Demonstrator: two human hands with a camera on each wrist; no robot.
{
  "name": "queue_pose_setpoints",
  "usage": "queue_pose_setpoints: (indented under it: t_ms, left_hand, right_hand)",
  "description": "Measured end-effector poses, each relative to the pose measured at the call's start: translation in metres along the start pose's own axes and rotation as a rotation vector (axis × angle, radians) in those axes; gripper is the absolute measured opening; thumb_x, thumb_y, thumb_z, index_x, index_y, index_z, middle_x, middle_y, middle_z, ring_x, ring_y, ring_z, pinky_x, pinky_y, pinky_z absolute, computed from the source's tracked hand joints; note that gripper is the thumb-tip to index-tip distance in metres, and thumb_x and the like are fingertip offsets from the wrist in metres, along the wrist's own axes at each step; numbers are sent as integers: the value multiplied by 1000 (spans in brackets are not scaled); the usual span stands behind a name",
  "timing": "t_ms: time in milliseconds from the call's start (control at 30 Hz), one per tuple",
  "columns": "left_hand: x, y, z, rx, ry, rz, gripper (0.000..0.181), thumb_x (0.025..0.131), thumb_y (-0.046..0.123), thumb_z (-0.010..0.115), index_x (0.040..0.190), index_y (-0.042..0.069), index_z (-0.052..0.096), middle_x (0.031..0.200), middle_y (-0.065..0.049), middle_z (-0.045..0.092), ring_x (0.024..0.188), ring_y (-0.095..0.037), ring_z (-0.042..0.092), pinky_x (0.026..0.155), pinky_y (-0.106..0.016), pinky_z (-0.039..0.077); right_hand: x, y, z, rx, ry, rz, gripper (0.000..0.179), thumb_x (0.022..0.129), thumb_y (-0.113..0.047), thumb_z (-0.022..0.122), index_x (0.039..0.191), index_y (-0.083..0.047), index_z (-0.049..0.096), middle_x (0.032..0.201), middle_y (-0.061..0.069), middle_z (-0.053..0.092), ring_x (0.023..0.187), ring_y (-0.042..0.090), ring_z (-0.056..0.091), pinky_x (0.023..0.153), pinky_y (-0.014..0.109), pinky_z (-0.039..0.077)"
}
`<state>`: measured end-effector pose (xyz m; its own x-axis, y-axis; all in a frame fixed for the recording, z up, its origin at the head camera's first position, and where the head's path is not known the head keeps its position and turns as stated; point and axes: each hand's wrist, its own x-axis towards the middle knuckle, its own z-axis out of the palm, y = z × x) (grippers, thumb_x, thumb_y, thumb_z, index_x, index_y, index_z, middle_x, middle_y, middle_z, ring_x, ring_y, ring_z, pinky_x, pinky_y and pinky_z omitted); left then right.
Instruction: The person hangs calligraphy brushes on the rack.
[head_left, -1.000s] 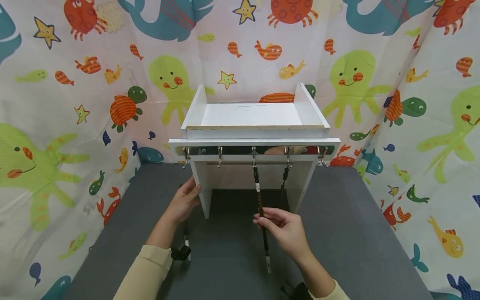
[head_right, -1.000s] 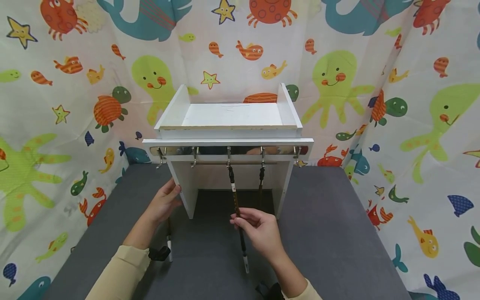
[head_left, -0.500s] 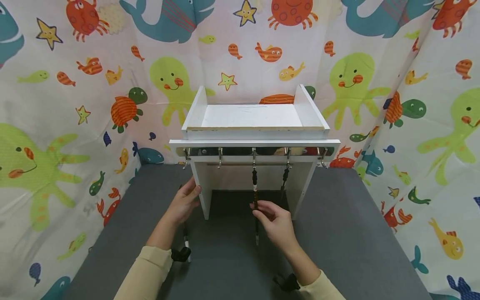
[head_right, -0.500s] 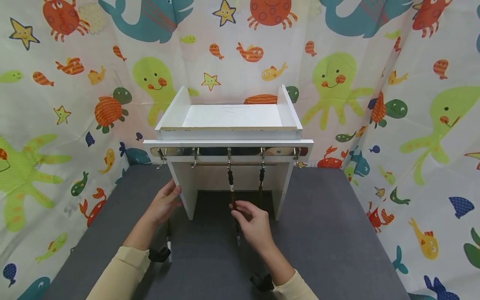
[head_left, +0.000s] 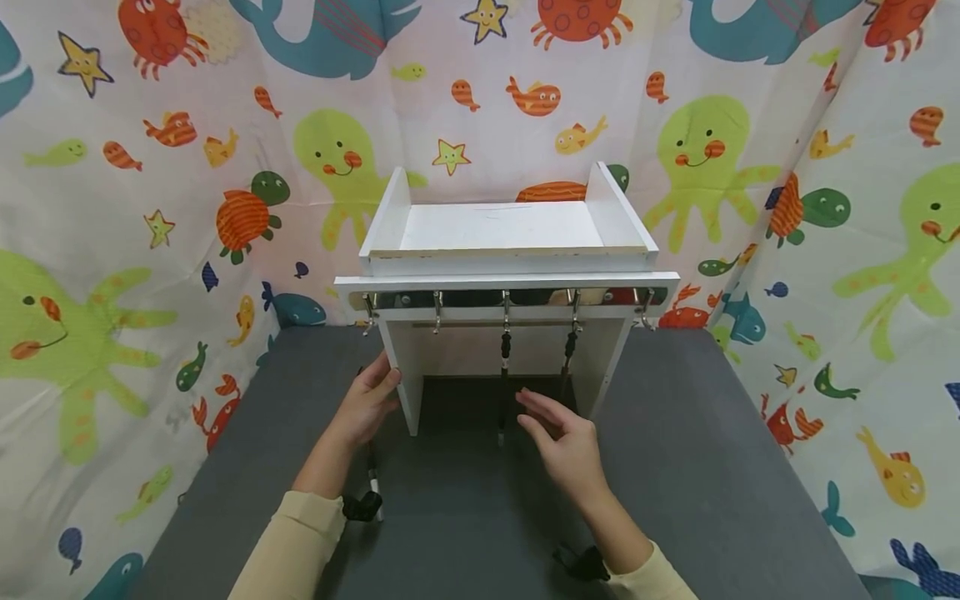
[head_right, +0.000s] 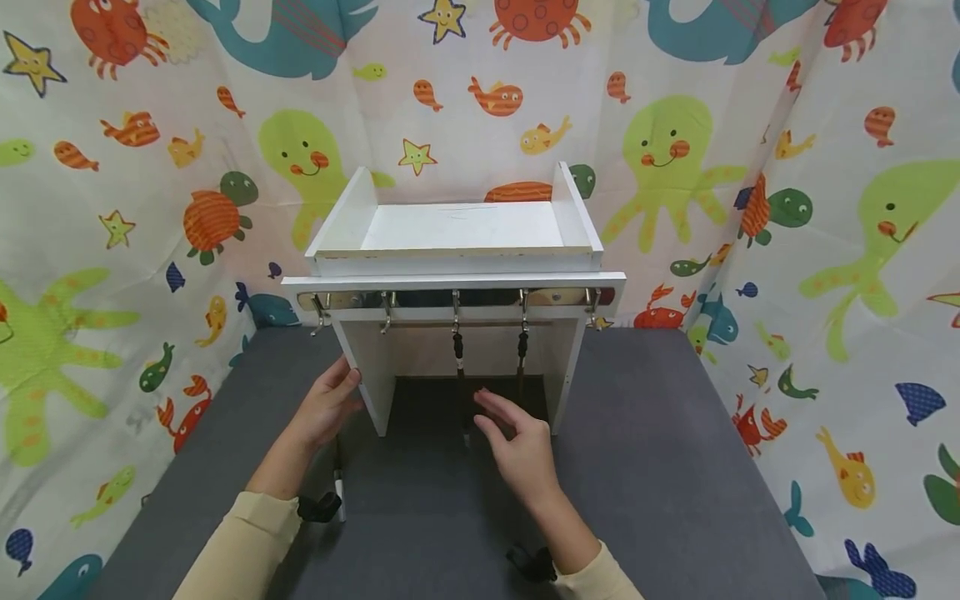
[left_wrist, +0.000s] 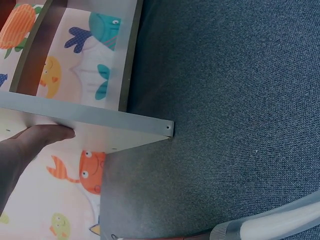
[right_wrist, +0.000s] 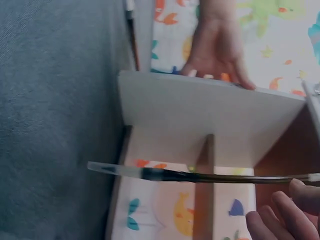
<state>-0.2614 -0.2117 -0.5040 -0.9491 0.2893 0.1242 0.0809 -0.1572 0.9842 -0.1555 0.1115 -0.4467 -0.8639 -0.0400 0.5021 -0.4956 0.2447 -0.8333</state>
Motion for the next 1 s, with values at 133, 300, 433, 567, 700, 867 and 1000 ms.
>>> queue_pose_setpoints:
  t_ms: [133,300,433,567,700,867,1000]
  left_hand:
    - [0,1,-1,-9,-9,6,59,109,22,45,163,19,19,169,-12,17,153,-39,16,107,-79,18]
    - [-3,3,-3,-8,-5,11,60,109,22,45,163,18,19,169,-12,16,152,-39,17,108,-79,17]
    - [-4,3,-5,2,3,12,59,109,21,45,163,18,20,169,-12,17,152,-39,17,107,-79,18]
    - [-2,2,-7,17,-4,16,58,109,21,44,163,20,21,169,-11,17,153,-39,17,106,-80,19]
    - [-1,1,-7,18,-13,21,58,109,21,44,163,20,20,169,-10,17,153,-38,17,106,-79,20]
    - [0,-1,-6,9,-13,19,58,109,20,44,163,20,21,169,-11,18,152,-39,18,107,-79,20]
    - [2,-3,-2,7,-17,15,58,110,21,44,162,20,21,169,-11,18,152,-39,18,107,-79,19]
  right_hand:
    - [-1,0,-16,65,38,-116,26,86,12,71,112,7,72,107,23,75,98,7,73,84,21,57]
    - [6,17,-42,139,185,-304,23,83,24,66,100,11,73,89,23,75,85,15,76,78,21,58]
    - [15,26,-65,180,361,-290,19,90,21,59,105,16,70,92,19,76,83,13,75,79,22,58]
    - [21,35,-80,144,517,-161,22,98,8,58,117,13,67,104,14,76,86,14,74,80,22,57]
    - [27,48,-86,120,526,32,32,104,-9,56,134,1,61,125,14,70,110,18,68,91,20,54]
    - [37,73,-88,151,325,268,46,108,-29,47,152,-16,46,154,4,50,141,20,46,107,21,43]
    - [40,88,-88,120,194,402,53,108,-42,42,157,-23,37,162,-4,37,149,16,35,116,31,35]
